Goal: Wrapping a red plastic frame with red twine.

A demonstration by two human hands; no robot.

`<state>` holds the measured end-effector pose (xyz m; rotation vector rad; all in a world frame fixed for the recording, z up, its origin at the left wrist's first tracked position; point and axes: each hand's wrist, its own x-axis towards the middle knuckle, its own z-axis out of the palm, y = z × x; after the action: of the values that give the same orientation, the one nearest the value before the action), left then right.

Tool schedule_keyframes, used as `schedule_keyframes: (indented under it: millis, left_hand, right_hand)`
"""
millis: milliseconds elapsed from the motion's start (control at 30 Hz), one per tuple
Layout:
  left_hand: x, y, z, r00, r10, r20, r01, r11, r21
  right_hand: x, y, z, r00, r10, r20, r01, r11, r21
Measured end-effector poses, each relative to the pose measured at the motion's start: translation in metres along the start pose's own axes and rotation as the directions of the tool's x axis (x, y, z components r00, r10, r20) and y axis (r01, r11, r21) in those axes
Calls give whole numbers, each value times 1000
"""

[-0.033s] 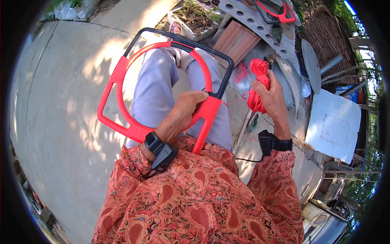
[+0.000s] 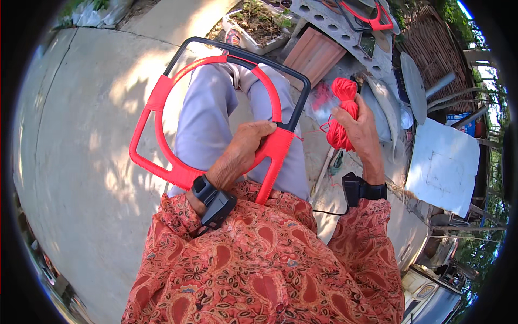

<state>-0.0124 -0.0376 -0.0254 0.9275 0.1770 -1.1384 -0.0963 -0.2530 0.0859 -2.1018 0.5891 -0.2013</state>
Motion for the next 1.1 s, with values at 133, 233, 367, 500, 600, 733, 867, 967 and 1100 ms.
schedule_keyframes:
  millis: [133, 233, 367, 500, 600, 733, 867, 967, 1100]
  left_hand:
    - [-3, 2, 3, 999, 43, 8, -43, 998, 43]
    - [-3, -1, 8, 984, 124, -131, -114, 991, 75]
    - [-2, -9, 15, 779, 621, -87, -468, 668, 579]
    - [-12, 4, 40, 535, 660, 528, -652, -77, 755]
    - [-1, -1, 35, 542, 545, 640, -717, -96, 690]
    - [0, -2, 27, 685, 702, 195, -701, 561, 441]
    - [13, -8, 5, 732, 658, -179, -635, 753, 172]
    - [0, 5, 14, 811, 532, -244, -548, 837, 5]
    - [-9, 8, 18, 834, 517, -193, -537, 841, -66]
  right_hand:
    - [-21, 23, 28, 988, 123, 94, -148, 927, 343]
    - [-43, 48, 45, 897, 277, 343, -388, 866, 315]
    - [-51, 38, 41, 923, 241, 299, -335, 886, 320]
    - [-48, 3, 26, 968, 91, 235, -154, 953, 262]
    - [-37, 7, 21, 972, 26, 233, -77, 975, 211]
    - [-18, 12, -9, 989, -35, -141, 19, 993, -114]
    - [-35, 9, -7, 1000, 6, 9, -6, 998, -64]
    - [-42, 33, 18, 857, 78, 510, 48, 972, -229]
    - [-25, 34, 51, 819, -72, 570, 311, 890, -334]
